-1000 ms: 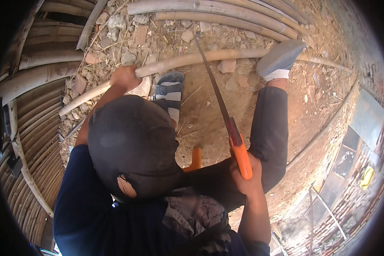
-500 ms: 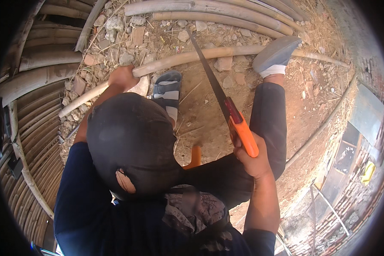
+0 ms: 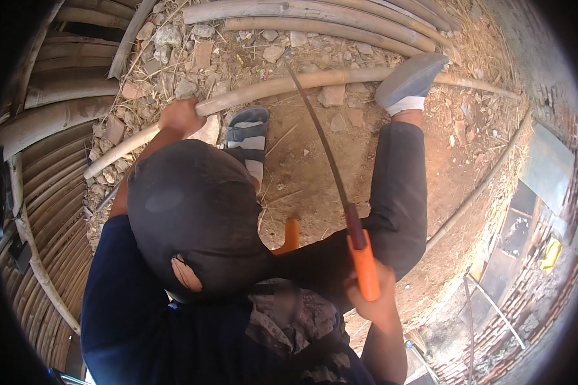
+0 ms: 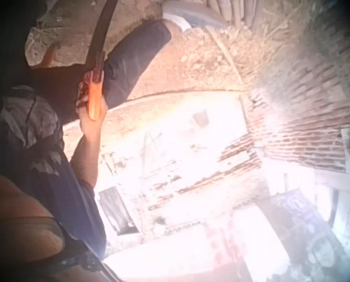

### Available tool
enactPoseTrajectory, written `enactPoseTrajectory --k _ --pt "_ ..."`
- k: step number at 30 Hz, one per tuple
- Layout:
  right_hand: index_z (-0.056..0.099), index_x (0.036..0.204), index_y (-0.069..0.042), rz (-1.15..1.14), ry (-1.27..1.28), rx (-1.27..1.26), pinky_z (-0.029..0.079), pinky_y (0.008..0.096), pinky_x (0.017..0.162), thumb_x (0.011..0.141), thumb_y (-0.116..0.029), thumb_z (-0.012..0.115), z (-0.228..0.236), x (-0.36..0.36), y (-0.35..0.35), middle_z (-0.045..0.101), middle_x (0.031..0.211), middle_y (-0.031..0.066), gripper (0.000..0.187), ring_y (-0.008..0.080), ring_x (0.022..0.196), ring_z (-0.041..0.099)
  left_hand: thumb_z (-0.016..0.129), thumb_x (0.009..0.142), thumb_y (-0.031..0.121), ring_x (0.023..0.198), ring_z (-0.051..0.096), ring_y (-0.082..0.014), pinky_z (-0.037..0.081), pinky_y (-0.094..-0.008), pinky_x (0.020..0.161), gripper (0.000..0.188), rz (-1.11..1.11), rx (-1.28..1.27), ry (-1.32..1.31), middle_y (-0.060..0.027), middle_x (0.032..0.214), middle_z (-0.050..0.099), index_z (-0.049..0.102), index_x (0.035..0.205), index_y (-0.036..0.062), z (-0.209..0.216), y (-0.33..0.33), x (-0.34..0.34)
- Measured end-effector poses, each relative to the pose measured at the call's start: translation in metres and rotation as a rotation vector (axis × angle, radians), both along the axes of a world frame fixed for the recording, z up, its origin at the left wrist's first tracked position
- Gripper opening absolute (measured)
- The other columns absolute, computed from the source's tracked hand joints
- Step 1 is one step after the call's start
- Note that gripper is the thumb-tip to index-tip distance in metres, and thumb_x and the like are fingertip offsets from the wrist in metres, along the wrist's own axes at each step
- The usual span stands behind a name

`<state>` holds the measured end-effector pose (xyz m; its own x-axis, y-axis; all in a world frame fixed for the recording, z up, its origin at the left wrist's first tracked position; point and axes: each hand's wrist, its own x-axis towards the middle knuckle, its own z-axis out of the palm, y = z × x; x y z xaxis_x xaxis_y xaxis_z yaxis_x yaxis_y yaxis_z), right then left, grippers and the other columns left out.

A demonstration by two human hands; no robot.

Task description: The person saws a bamboo pole by hand, holding the pole with one hand while moving a saw back and forth across it.

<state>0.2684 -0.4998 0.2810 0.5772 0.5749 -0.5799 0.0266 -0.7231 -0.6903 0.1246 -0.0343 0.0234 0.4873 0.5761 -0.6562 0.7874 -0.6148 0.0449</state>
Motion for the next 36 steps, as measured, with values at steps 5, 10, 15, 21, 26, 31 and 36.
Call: enactPoseTrajectory --k 5,10,15,21,26,31,36 --pt "0.052 0.076 -0.004 -0.248 0.156 0.125 0.04 0.0258 0.051 0.073 -0.001 0.059 0.011 0.015 0.021 0.052 0.066 0.0043 0.008 0.0122 0.054 0.05 0.069 0.082 0.039 0.106 0.073 -0.0353 0.057 -0.0474 0.095 0.047 0.019 0.021 -0.066 -0.0176 0.11 0.076 0.072 0.121 0.0128 -0.011 0.0 -0.005" --pt "0.057 0.084 -0.002 -0.123 0.253 0.061 0.047 0.0276 0.065 0.071 0.007 0.061 -0.016 0.019 0.058 0.059 0.081 0.0053 0.016 0.0113 0.068 0.056 0.068 0.082 0.039 0.106 0.072 -0.0352 0.057 -0.0472 0.096 0.046 -0.011 0.008 -0.077 -0.0179 0.11 0.076 0.072 0.12 0.0127 -0.014 0.003 -0.004" --pt "0.064 0.109 0.007 -0.32 0.199 0.146 0.047 0.0238 0.065 0.07 0.001 0.06 0.009 0.003 0.01 0.056 0.077 0.0037 0.04 0.0099 0.063 0.054 0.064 0.083 0.035 0.108 0.073 -0.0342 0.059 -0.0459 0.095 0.047 -0.008 0.009 -0.057 -0.0158 0.115 0.076 0.071 0.125 0.0164 -0.005 0.002 -0.005" --pt "0.06 0.089 0.0 -0.206 0.41 0.043 0.05 0.0259 0.073 0.078 0.007 0.056 -0.033 0.05 0.056 0.065 0.09 0.0059 0.013 0.0103 0.084 0.061 0.065 0.084 0.036 0.102 0.074 -0.0349 0.06 -0.0459 0.09 0.042 0.002 0.043 -0.071 -0.0162 0.108 0.077 0.072 0.119 0.0148 -0.014 -0.003 -0.008" --pt "0.063 0.093 0.001 -0.185 0.268 0.083 0.049 0.0269 0.072 0.081 0.003 0.06 0.017 0.036 0.022 0.065 0.089 0.0056 0.012 0.0107 0.082 0.06 0.066 0.084 0.037 0.096 0.074 -0.0365 0.059 -0.0483 0.089 0.038 0.038 0.093 -0.1 -0.0168 0.102 0.077 0.072 0.114 0.0145 -0.022 -0.002 -0.013" --pt "0.061 0.092 0.0 -0.195 0.302 -0.004 0.047 0.0237 0.063 0.082 0.004 0.063 0.002 0.05 0.07 0.063 0.085 0.0042 0.011 0.0087 0.071 0.058 0.063 0.086 0.037 0.103 0.074 -0.0347 0.059 -0.0469 0.091 0.04 0.021 0.074 -0.079 -0.0156 0.111 0.076 0.071 0.119 0.0152 -0.022 -0.005 -0.014" --pt "0.058 0.089 -0.002 -0.202 0.341 -0.006 0.047 0.0233 0.062 0.078 0.008 0.063 -0.006 0.043 0.063 0.063 0.089 0.0064 0.016 0.0111 0.071 0.058 0.065 0.085 0.038 0.099 0.074 -0.0355 0.059 -0.0477 0.089 0.038 0.023 0.059 -0.099 -0.0165 0.105 0.076 0.072 0.115 0.0151 -0.022 -0.006 -0.017"
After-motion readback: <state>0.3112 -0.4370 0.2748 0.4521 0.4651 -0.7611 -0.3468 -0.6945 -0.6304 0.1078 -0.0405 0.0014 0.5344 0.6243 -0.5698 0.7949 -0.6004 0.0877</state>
